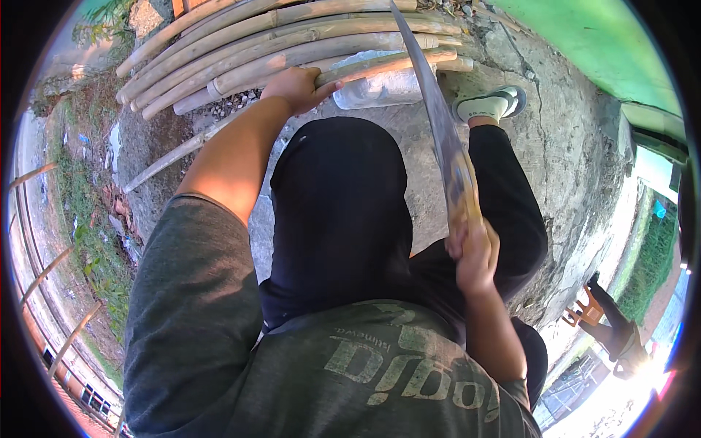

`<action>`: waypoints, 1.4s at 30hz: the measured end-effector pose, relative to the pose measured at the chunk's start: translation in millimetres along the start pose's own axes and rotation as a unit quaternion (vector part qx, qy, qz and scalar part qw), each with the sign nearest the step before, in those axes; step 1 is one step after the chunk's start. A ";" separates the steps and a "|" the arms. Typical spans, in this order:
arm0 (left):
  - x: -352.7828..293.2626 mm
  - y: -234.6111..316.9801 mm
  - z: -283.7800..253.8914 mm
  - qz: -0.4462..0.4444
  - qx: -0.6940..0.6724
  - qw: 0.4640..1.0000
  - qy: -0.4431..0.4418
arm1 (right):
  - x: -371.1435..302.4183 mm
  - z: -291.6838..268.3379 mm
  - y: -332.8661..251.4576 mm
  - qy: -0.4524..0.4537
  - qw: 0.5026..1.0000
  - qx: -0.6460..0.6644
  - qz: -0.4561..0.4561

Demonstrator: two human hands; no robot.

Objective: The recorder uses a hand saw to cut through a bamboo pole on the ground.

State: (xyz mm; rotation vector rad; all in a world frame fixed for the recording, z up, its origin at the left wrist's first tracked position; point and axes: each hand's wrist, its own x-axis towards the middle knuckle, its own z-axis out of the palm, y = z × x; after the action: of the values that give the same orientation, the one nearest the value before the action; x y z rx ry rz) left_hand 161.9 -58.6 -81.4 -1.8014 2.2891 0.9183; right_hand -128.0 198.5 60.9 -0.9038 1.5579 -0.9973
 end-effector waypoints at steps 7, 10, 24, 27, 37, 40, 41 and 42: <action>-3.1 -5.1 11.0 0.038 0.015 0.998 0.052 | 22.8 13.9 -3.4 -0.015 0.998 -0.051 -0.016; 4.2 2.4 16.3 0.057 0.008 0.997 0.058 | 77.2 32.6 -16.0 -0.008 0.997 -0.067 -0.027; 5.3 0.8 16.2 0.062 -0.011 0.996 0.066 | 76.2 22.1 -11.0 -0.018 0.999 -0.033 -0.011; 5.1 3.9 7.9 0.002 0.025 1.000 -0.004 | 65.6 22.2 -10.8 -0.018 1.000 -0.017 -0.011; -3.4 -7.5 10.5 0.045 0.000 0.997 0.063 | 29.1 18.1 -11.1 -0.008 0.998 -0.053 0.013; 6.0 8.8 1.9 0.019 -0.033 0.999 -0.010 | 82.9 26.7 -6.2 -0.030 0.994 -0.095 -0.053; 9.4 9.0 -1.7 0.020 -0.032 0.999 -0.006 | 79.0 23.8 -11.1 -0.021 0.998 -0.051 -0.027; 5.8 7.0 -3.9 0.011 -0.024 1.000 -0.009 | 69.2 19.7 -13.7 -0.019 1.000 -0.005 0.005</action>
State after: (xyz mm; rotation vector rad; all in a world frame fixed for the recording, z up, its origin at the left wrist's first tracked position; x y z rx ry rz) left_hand 154.9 -64.7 -77.9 -1.7833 2.2997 0.9969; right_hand -120.8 127.1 46.5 -0.9156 1.5354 -0.9625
